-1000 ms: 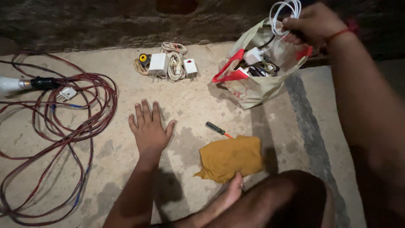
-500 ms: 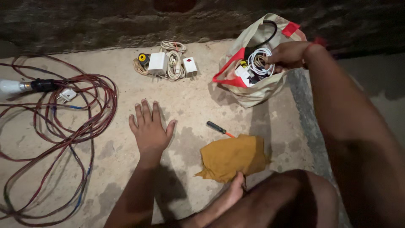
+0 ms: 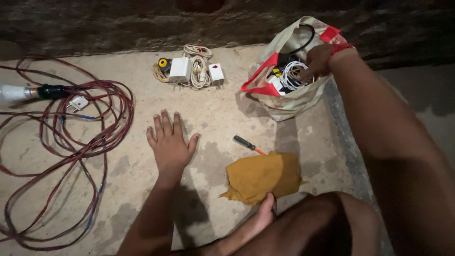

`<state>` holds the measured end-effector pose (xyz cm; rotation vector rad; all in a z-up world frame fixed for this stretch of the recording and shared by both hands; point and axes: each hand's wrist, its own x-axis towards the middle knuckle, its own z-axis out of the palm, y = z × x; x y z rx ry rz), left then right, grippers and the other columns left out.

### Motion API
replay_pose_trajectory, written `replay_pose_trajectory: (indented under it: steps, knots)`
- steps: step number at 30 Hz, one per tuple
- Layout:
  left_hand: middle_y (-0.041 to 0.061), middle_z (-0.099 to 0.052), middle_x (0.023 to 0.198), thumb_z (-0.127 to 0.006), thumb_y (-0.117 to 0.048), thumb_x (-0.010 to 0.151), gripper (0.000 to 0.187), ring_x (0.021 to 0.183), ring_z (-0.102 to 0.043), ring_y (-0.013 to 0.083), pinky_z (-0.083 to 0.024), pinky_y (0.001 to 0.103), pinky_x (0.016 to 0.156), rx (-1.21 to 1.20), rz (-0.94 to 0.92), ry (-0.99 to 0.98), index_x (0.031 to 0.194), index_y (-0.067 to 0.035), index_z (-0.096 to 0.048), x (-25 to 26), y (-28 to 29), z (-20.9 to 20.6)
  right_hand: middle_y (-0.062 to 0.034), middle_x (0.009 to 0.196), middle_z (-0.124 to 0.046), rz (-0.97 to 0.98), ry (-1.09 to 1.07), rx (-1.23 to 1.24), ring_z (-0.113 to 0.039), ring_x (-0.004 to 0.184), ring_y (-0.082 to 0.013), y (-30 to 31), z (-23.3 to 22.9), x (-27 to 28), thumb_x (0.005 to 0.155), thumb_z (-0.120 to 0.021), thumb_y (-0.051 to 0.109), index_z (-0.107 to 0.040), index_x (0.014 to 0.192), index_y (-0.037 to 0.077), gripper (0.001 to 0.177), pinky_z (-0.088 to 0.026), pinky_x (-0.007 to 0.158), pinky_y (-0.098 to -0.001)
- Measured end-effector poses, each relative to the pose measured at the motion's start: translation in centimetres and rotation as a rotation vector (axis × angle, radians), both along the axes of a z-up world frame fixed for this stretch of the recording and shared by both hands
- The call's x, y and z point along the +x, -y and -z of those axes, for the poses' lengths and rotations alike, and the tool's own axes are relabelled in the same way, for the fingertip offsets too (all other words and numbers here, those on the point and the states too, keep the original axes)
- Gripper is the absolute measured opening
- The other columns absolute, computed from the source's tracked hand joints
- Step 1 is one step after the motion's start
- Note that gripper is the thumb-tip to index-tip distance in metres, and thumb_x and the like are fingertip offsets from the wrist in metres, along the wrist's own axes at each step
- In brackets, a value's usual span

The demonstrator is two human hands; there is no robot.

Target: The person sits on the floor and retrieves electrical components from a bag. They wipe a white plug with a cloth, then use a screwdriver to disassemble a black plug, removing the cover and internal screws.

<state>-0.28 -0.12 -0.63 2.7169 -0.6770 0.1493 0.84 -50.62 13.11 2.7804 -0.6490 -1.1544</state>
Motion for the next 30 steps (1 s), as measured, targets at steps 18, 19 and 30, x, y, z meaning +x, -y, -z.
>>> replay_pose_trajectory:
  steps: [18,19,30]
  knots:
    - [0.024,-0.032,0.162,-0.055,-0.063,0.091,0.086,0.151,-0.024,0.0407,-0.014,0.061,0.119,0.002,0.001,-0.011,0.155,-0.007,-0.042,0.1,-0.1,0.2,-0.0189,0.092,-0.074,-0.413,0.739,0.272,-0.072,0.083,-0.0372,-16.1,-4.1,5.8,0.09,-0.071,0.029,-0.079,0.1,0.008,0.024,-0.057,0.078,-0.0481]
    - [0.024,-0.032,0.162,-0.055,-0.063,0.091,0.086,0.152,-0.024,0.0406,-0.014,0.061,0.119,0.004,-0.002,-0.014,0.155,-0.007,-0.042,0.1,0.0,0.2,-0.0188,0.091,-0.074,-0.405,0.741,0.3,-0.072,0.083,-0.037,-16.6,-2.3,6.3,0.09,-0.07,0.026,-0.078,0.099,0.008,0.022,-0.057,0.078,-0.0475]
    - [0.023,-0.031,0.163,-0.057,-0.062,0.09,0.085,0.151,-0.023,0.0411,-0.014,0.061,0.119,-0.016,-0.009,-0.041,0.154,-0.008,-0.042,0.1,0.0,-0.3,-0.0296,0.118,-0.06,-0.078,0.605,0.295,-0.061,0.109,-0.0448,-22.3,9.1,9.3,0.067,-0.09,0.047,-0.052,0.133,0.003,0.088,-0.05,0.093,-0.0469]
